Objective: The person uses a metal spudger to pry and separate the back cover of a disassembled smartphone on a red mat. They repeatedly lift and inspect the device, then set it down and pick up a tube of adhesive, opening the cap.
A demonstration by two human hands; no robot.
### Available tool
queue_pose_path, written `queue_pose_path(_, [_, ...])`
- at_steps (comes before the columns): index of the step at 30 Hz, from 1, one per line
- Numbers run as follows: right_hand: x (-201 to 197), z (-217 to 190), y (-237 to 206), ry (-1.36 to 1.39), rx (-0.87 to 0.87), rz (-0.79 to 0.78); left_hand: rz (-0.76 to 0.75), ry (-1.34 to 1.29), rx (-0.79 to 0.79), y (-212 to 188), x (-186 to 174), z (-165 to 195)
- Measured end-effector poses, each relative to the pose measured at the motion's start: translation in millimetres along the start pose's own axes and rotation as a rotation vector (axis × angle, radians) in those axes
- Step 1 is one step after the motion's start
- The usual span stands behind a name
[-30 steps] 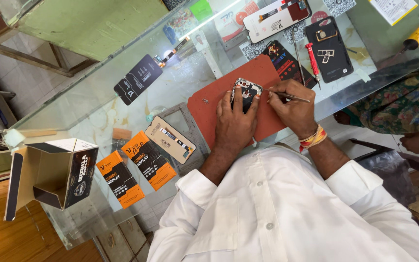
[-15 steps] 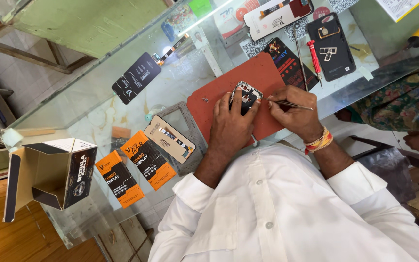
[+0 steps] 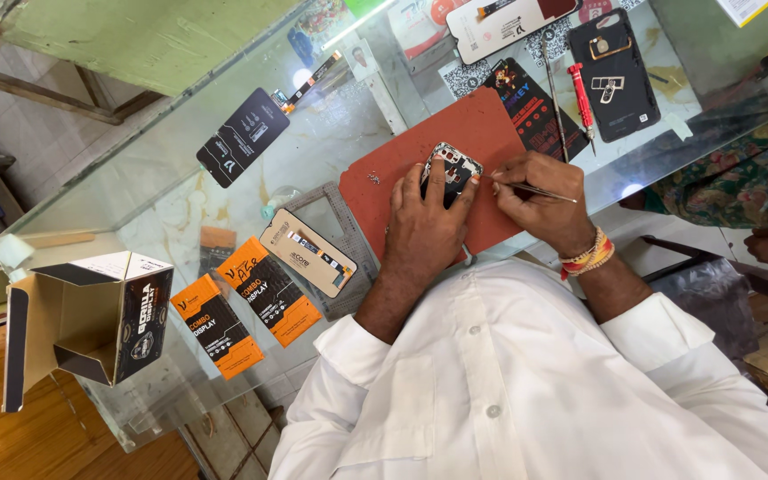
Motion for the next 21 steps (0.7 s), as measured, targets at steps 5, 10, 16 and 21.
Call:
queue_pose_path(5, [1,4,8,-0.014,0.017,0.017,0.003,0.013,-0.002,8,1,-3])
queue_pose_path(10, [1,9,14,0.006,0.032,0.013,0.018,0.022,0.005,15,2,-8])
queue_pose_path(16, [0,12,23,0.010,-0.022,-0.007,0.013,0.034,0.002,23,3,-10])
queue_pose_path(21, [-4,16,27,0.019,0.017,0.001,0.006,0.024,0.004,29,7,-10])
Point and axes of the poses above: each hand's wrist, its own y-axis towards the middle knuckle, its own x-axis out of the palm, z = x × y, the point moved 4 cm from there along y, towards the middle knuckle, and after that the axes turned 2 degrees about z, right-handed, at the moved point
